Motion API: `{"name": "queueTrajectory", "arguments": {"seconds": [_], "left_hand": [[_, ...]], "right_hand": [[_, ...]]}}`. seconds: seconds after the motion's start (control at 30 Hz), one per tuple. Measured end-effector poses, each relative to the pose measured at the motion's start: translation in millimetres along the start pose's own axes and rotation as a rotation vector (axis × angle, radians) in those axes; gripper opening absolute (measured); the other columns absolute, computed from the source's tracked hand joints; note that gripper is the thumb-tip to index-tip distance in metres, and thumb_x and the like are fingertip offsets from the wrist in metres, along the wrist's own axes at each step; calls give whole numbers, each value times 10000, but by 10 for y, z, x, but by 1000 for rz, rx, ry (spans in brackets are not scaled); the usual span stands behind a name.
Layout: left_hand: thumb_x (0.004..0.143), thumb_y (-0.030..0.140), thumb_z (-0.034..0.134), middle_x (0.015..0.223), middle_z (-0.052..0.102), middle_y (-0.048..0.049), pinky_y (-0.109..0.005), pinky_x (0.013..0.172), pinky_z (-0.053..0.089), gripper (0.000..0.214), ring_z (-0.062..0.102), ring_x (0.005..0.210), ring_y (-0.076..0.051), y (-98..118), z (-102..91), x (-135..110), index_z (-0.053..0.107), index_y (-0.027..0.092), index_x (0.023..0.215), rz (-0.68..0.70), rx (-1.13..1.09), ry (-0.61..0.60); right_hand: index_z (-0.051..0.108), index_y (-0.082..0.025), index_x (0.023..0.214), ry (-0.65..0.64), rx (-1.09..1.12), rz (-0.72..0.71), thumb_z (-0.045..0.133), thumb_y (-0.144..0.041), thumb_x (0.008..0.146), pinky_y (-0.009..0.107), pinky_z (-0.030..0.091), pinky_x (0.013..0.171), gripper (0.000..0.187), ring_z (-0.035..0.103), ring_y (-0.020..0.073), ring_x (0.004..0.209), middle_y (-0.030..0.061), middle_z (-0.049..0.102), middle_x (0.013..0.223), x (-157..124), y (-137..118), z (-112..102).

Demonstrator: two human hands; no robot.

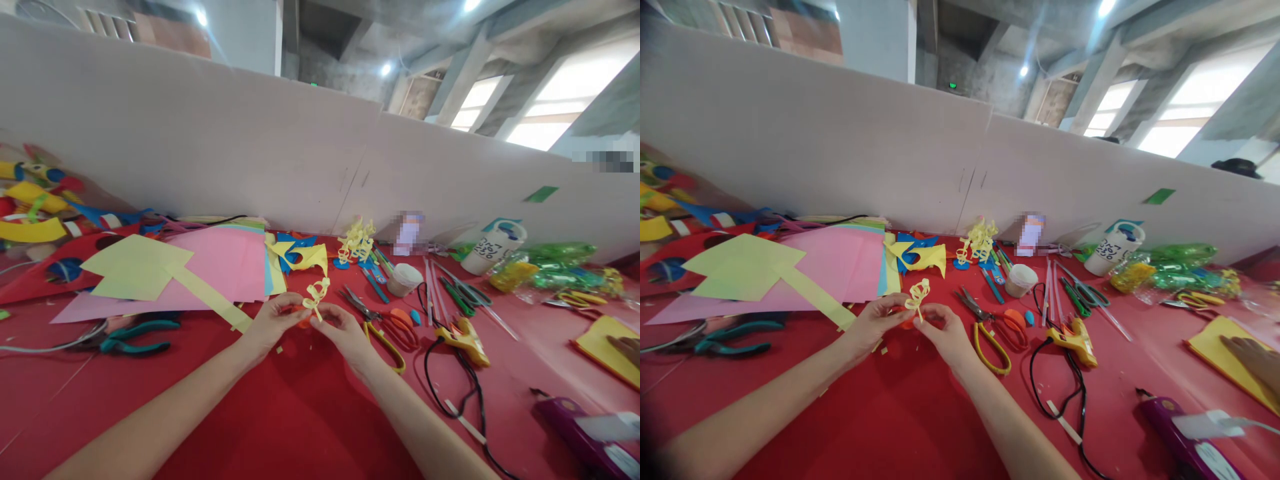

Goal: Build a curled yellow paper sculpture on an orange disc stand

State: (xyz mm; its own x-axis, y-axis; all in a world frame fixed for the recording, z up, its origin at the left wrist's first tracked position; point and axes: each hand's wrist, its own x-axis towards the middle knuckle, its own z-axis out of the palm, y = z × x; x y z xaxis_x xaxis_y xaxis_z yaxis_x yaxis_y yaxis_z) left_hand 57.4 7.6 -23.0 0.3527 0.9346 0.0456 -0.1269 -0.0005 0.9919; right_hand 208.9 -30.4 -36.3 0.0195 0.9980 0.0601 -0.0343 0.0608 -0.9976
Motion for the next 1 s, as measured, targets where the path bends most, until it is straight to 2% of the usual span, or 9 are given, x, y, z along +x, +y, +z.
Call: {"name": "queueTrajectory", "arguments": {"seconds": [0.1,0.23,0.47,0.67,0.77,0.87,1.0], "left_hand": [[638,251,712,955,596,-18,-262,818,433,92,559,917,-163,-11,3,-16,695,205,715,3,-5,10],[650,254,702,1030,575,-15,-254,853,419,87,533,1004,-170,-30,6,-29,693,217,728,-48,-70,6],[642,258,725,916,659,-27,-278,816,440,137,587,907,-172,17,21,-26,688,199,760,-166,-222,-88],[682,272,690,949,656,-52,-307,832,440,112,582,917,-195,69,7,-32,692,189,757,-152,-200,-199],[654,260,709,932,648,-47,-304,815,442,270,582,897,-187,108,-6,-21,671,224,919,-178,-222,-145],[657,293,707,997,615,-52,-315,851,425,424,562,939,-184,144,-35,7,598,254,1065,-145,-248,-83],[703,379,654,992,598,-61,-335,889,393,341,533,976,-193,176,-59,47,589,208,991,9,-148,-46]], "right_hand": [[670,-195,793,55,-100,-79,674,-336,664,341,427,840,191,558,208,957,62,621,952,4,-26,-5],[692,-214,758,99,-126,-74,686,-340,647,351,439,817,168,545,226,997,77,581,1051,-3,-77,-10],[701,-213,693,78,-47,-21,712,-333,607,365,412,872,148,559,215,974,70,588,1012,16,-56,-31],[697,-203,690,20,-26,-10,707,-331,626,351,427,833,144,580,194,868,49,612,901,8,-74,-31],[688,-202,680,49,-52,-54,688,-323,644,328,441,793,126,578,187,840,36,613,832,22,-86,-41],[684,-207,674,104,-118,-109,679,-314,656,323,443,789,108,579,187,843,37,612,826,38,-75,-59],[692,-214,705,105,-220,-143,678,-324,667,318,459,741,118,589,198,854,54,616,880,29,-38,-62]]}}
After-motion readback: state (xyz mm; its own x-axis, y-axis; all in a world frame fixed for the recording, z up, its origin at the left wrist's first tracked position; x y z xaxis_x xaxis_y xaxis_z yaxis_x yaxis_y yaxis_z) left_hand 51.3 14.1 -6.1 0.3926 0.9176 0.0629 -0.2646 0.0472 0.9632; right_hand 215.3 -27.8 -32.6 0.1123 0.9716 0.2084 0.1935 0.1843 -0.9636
